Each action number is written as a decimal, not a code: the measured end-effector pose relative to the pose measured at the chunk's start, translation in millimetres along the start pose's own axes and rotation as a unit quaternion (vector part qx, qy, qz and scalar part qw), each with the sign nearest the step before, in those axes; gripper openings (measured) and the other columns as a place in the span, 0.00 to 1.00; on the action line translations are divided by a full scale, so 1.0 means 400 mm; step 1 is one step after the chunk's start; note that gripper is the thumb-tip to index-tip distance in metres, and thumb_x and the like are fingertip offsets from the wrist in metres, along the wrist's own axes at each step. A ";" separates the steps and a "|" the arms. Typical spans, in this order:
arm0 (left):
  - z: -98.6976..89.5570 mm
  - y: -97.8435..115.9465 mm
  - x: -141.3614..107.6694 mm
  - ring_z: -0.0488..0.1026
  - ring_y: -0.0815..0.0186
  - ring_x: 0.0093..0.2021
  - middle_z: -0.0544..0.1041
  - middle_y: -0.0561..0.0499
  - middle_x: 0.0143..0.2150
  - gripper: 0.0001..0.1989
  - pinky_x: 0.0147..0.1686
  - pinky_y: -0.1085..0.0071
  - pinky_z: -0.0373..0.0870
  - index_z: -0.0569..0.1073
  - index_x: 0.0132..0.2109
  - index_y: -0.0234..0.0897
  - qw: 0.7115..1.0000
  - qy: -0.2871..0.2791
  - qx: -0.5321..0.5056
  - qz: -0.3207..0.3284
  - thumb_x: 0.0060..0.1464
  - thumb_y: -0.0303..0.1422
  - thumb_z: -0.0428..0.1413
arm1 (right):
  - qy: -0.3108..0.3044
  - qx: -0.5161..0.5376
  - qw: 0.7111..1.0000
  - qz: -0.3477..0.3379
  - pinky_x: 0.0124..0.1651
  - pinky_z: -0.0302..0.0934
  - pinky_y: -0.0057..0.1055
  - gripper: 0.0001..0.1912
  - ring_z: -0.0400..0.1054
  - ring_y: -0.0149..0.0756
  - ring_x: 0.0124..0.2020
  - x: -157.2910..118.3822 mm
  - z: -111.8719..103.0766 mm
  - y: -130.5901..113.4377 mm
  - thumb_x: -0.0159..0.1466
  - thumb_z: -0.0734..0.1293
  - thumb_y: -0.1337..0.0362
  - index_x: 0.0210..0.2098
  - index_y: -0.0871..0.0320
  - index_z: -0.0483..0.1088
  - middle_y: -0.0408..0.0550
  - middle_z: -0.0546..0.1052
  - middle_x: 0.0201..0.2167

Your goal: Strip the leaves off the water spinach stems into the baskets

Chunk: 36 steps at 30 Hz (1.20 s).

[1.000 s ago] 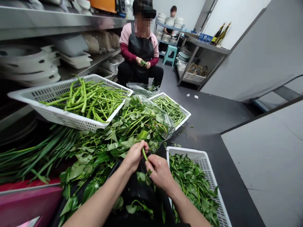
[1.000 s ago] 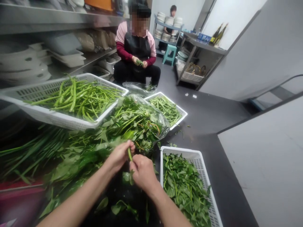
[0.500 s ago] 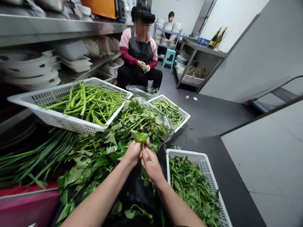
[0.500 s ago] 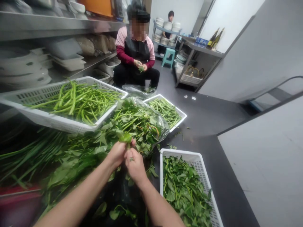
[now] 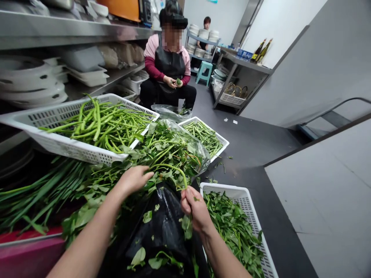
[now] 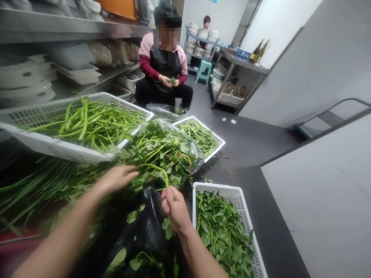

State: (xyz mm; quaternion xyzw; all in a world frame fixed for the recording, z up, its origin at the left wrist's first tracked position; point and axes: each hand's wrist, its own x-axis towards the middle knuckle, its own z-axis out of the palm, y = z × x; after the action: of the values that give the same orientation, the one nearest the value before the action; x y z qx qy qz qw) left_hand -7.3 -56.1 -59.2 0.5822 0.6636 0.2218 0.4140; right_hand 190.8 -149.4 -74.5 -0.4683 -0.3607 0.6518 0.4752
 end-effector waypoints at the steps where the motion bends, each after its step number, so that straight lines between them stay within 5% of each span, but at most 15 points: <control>1: 0.023 0.006 -0.034 0.72 0.58 0.38 0.77 0.48 0.32 0.11 0.38 0.68 0.65 0.70 0.29 0.39 0.998 -0.026 0.049 0.039 0.47 0.42 0.54 | 0.005 -0.019 1.000 -0.014 0.19 0.39 0.22 0.25 0.42 0.21 0.14 0.007 0.005 0.000 0.55 0.63 0.40 0.25 0.58 0.59 0.31 0.54 0.10; 4: 0.078 0.028 -0.109 0.70 0.63 0.30 0.72 0.52 0.26 0.22 0.31 0.70 0.63 0.65 0.25 0.40 0.991 -0.055 0.069 0.098 0.54 0.50 0.40 | 0.026 -0.091 0.994 -0.053 0.20 0.41 0.23 0.25 0.45 0.22 0.14 0.017 0.015 -0.002 0.58 0.60 0.40 0.26 0.58 0.60 0.33 0.56 0.11; 9: 0.078 0.020 -0.122 0.68 0.61 0.27 0.69 0.53 0.21 0.24 0.29 0.69 0.60 0.60 0.22 0.41 0.991 0.022 0.128 0.024 0.54 0.53 0.37 | 0.070 -0.180 0.976 -0.101 0.21 0.45 0.23 0.23 0.50 0.24 0.15 0.016 0.007 -0.009 0.63 0.55 0.44 0.26 0.58 0.60 0.34 0.57 0.12; 14: 0.074 0.003 -0.125 0.72 0.59 0.35 0.75 0.50 0.30 0.22 0.36 0.67 0.63 0.67 0.40 0.40 0.995 0.103 0.006 0.005 0.54 0.51 0.40 | 0.077 -0.229 0.962 -0.131 0.22 0.48 0.24 0.23 0.52 0.25 0.15 0.012 0.012 0.001 0.65 0.53 0.46 0.26 0.57 0.60 0.34 0.57 0.12; 19: 0.158 0.060 -0.161 0.64 0.67 0.24 0.66 0.55 0.20 0.20 0.27 0.71 0.60 0.61 0.23 0.40 0.982 -0.059 -0.109 0.140 0.54 0.48 0.41 | 0.052 -0.257 0.955 -0.136 0.22 0.47 0.25 0.23 0.51 0.25 0.16 0.006 0.026 0.011 0.65 0.53 0.47 0.22 0.56 0.57 0.35 0.57 0.13; 21: 0.176 0.072 -0.153 0.60 0.69 0.22 0.62 0.57 0.19 0.20 0.25 0.73 0.58 0.58 0.21 0.39 0.971 -0.070 -0.166 0.156 0.54 0.47 0.44 | 0.040 -0.252 0.958 -0.127 0.21 0.46 0.24 0.23 0.50 0.24 0.15 -0.001 0.023 0.009 0.65 0.53 0.47 0.22 0.56 0.56 0.35 0.56 0.13; 25: 0.154 0.046 -0.112 0.53 0.74 0.19 0.55 0.60 0.17 0.22 0.19 0.76 0.51 0.55 0.21 0.39 0.949 0.048 -0.307 0.062 0.49 0.52 0.47 | 0.040 -0.231 0.967 -0.102 0.19 0.43 0.24 0.23 0.48 0.24 0.14 -0.019 0.005 -0.001 0.64 0.53 0.45 0.24 0.57 0.58 0.34 0.54 0.12; 27: 0.137 0.028 -0.099 0.52 0.75 0.16 0.58 0.60 0.17 0.24 0.17 0.76 0.47 0.60 0.24 0.38 0.942 -0.014 -0.335 0.001 0.46 0.56 0.48 | 0.040 -0.220 0.970 -0.097 0.19 0.43 0.23 0.24 0.48 0.23 0.14 -0.024 -0.002 -0.003 0.64 0.54 0.44 0.24 0.57 0.58 0.33 0.54 0.12; 29: 0.133 0.023 -0.095 0.52 0.76 0.15 0.65 0.57 0.19 0.26 0.15 0.77 0.43 0.66 0.28 0.36 0.925 -0.138 -0.352 -0.029 0.43 0.58 0.50 | 0.023 -0.218 0.972 -0.090 0.20 0.43 0.23 0.24 0.48 0.23 0.14 -0.026 -0.003 -0.002 0.63 0.54 0.44 0.24 0.57 0.58 0.33 0.54 0.12; 31: 0.143 0.032 -0.093 0.51 0.78 0.14 0.66 0.57 0.20 0.26 0.15 0.78 0.41 0.66 0.30 0.35 0.899 -0.181 -0.397 -0.036 0.42 0.57 0.52 | 0.006 -0.225 0.971 -0.084 0.20 0.43 0.23 0.24 0.48 0.23 0.14 -0.028 0.000 -0.002 0.63 0.54 0.44 0.25 0.57 0.58 0.33 0.55 0.12; 36: 0.154 0.046 -0.051 0.47 0.81 0.14 0.56 0.63 0.15 0.20 0.14 0.82 0.40 0.61 0.24 0.36 0.865 -0.047 -0.499 -0.032 0.39 0.46 0.60 | -0.006 -0.228 0.971 -0.078 0.20 0.43 0.24 0.25 0.47 0.23 0.14 -0.040 0.008 -0.012 0.63 0.54 0.43 0.23 0.57 0.58 0.34 0.55 0.11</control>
State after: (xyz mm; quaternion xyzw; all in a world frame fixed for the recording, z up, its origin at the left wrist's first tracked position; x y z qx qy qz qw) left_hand 52.9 -83.1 -73.6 0.2864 0.4621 0.4821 0.6870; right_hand 190.7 -163.6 -64.9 -0.5310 -0.5379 0.5161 0.4029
